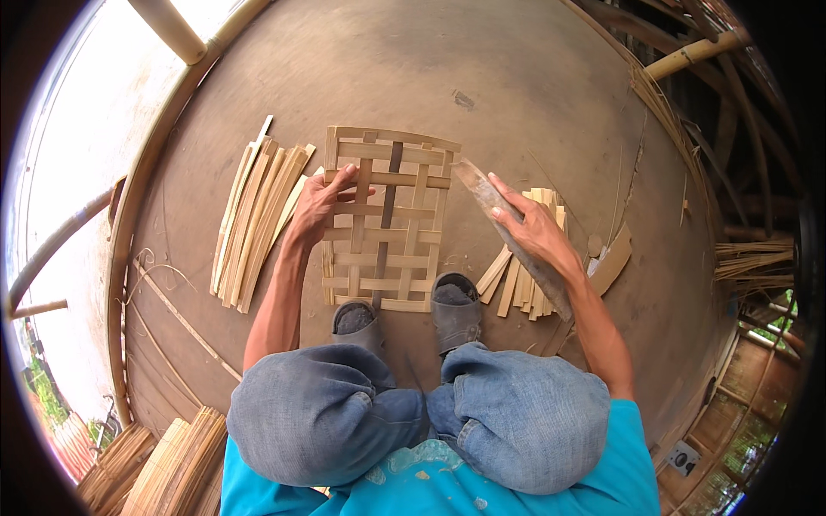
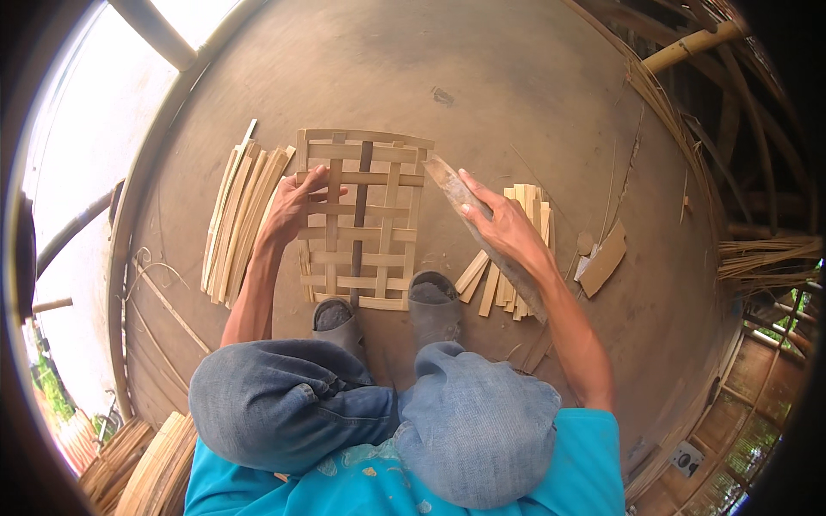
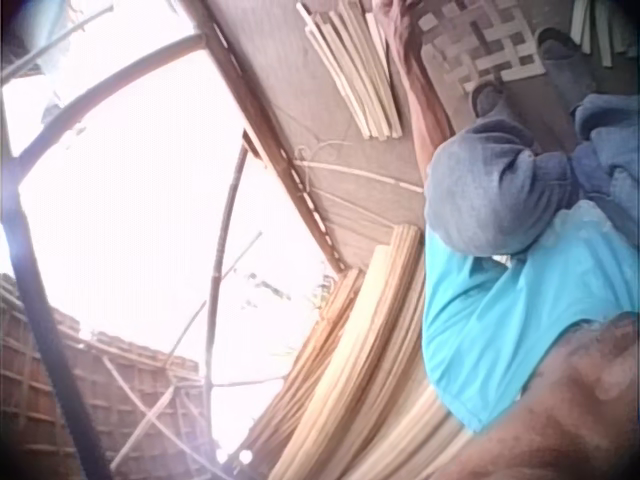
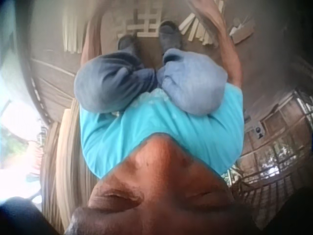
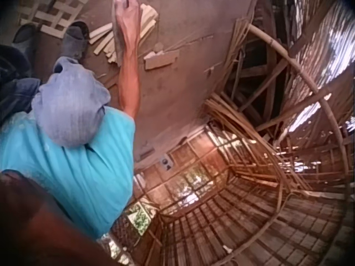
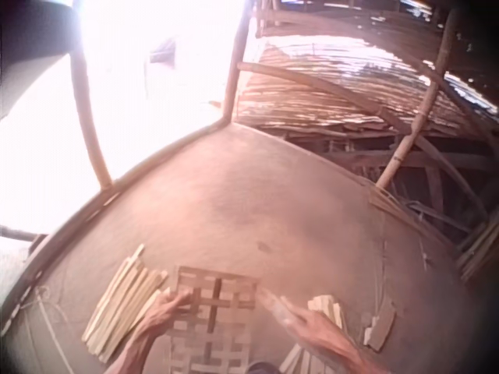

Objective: The person weaves thin bamboo strips into a rectangular mat by hand, interlacing them in a grid pattern. They occasionally use a flat wooden tool to press and tighten the weave.

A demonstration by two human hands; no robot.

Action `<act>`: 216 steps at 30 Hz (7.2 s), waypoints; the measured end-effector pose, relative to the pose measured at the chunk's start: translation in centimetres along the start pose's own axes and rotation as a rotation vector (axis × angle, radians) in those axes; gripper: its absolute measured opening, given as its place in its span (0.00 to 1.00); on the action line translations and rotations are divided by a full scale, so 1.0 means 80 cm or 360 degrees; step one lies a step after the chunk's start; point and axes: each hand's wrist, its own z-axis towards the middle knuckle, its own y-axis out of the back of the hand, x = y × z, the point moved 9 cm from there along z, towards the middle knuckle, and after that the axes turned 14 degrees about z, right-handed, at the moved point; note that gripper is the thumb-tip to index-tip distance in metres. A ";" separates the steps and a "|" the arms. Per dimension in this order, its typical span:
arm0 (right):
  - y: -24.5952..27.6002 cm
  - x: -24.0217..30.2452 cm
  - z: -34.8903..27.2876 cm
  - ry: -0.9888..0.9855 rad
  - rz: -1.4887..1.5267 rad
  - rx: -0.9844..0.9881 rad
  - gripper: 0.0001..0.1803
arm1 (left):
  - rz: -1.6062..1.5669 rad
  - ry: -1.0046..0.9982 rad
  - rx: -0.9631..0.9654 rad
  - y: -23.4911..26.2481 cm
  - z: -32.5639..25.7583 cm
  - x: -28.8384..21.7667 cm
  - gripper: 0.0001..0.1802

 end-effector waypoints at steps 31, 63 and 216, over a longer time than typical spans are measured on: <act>-0.030 0.083 -0.001 0.0283 0.0054 -0.0359 0.32 | -0.0069 0.0062 -0.0104 0.004 -0.024 -0.023 0.30; -0.069 0.061 0.012 -0.0089 -0.0143 -0.0081 0.33 | -0.0093 0.0071 -0.0059 0.000 -0.015 -0.010 0.26; -0.014 0.037 0.091 0.0043 -0.0231 -0.0100 0.31 | -0.0115 -0.0149 -0.0201 0.016 0.049 -0.024 0.20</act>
